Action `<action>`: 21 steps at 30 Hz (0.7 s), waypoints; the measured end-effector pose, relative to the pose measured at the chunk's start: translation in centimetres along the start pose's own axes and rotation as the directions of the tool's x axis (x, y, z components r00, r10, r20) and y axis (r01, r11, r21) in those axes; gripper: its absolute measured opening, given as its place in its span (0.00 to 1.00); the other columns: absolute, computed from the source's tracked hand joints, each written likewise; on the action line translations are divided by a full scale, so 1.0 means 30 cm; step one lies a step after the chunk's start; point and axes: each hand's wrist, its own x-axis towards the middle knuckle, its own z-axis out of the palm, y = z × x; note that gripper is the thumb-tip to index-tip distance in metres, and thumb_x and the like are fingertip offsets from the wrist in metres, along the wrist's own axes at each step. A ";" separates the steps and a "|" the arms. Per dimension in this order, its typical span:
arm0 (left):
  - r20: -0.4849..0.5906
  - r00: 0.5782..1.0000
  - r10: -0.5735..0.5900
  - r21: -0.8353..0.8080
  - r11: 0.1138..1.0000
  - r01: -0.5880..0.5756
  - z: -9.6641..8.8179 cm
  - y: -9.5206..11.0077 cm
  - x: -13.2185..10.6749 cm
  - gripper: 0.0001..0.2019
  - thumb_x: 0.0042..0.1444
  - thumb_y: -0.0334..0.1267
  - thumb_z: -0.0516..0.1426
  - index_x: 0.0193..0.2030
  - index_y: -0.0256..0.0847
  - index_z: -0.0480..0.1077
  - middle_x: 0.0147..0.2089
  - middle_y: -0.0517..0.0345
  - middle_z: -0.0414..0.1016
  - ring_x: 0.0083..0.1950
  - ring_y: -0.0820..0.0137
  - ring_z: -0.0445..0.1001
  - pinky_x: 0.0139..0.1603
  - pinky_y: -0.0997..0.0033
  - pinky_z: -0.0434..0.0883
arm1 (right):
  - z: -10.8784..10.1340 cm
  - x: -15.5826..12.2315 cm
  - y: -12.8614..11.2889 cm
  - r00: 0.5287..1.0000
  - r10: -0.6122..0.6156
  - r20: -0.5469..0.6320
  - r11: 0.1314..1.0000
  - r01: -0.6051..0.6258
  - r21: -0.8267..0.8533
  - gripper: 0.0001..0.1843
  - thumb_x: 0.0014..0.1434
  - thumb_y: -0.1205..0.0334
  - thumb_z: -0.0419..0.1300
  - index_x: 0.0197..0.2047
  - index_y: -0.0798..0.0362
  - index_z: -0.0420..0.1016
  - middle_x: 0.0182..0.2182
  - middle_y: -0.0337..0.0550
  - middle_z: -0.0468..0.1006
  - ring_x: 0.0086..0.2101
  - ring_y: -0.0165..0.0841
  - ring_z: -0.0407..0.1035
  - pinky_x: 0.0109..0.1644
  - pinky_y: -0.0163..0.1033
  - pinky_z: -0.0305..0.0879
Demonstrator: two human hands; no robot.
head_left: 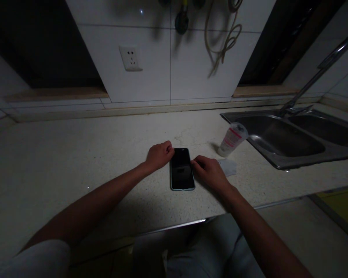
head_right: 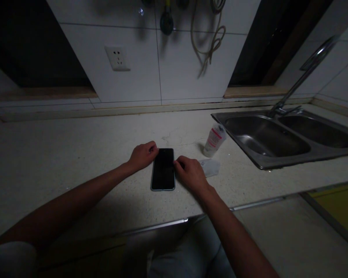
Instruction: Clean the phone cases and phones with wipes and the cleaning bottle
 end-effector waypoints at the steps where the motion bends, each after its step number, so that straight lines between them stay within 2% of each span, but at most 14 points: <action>1: 0.001 1.000 -0.003 0.002 1.000 0.003 0.000 0.000 0.000 0.12 0.62 0.43 0.50 0.34 0.42 0.70 0.30 0.58 0.75 0.31 0.68 0.70 0.33 0.68 0.56 | 0.000 0.000 -0.001 1.000 0.001 0.000 1.000 -0.001 0.003 0.17 0.65 0.54 0.52 0.31 0.53 0.76 0.25 0.42 0.77 0.27 0.33 0.68 0.32 0.37 0.53; 17: 0.020 1.000 -0.013 0.025 1.000 0.012 -0.011 0.012 0.000 0.12 0.63 0.43 0.50 0.35 0.42 0.71 0.32 0.57 0.76 0.33 0.67 0.72 0.34 0.68 0.57 | 0.003 0.001 0.003 1.000 -0.010 -0.007 1.000 0.010 -0.005 0.18 0.65 0.53 0.52 0.31 0.53 0.77 0.24 0.42 0.77 0.26 0.33 0.67 0.31 0.37 0.53; 21: 0.022 1.000 -0.015 0.029 0.999 0.014 -0.012 0.012 0.000 0.11 0.62 0.42 0.50 0.35 0.42 0.71 0.32 0.57 0.76 0.33 0.67 0.72 0.33 0.68 0.57 | 0.008 0.007 0.012 0.999 0.043 -0.017 0.995 -0.042 0.094 0.17 0.64 0.54 0.53 0.39 0.53 0.81 0.29 0.44 0.81 0.29 0.34 0.71 0.33 0.37 0.59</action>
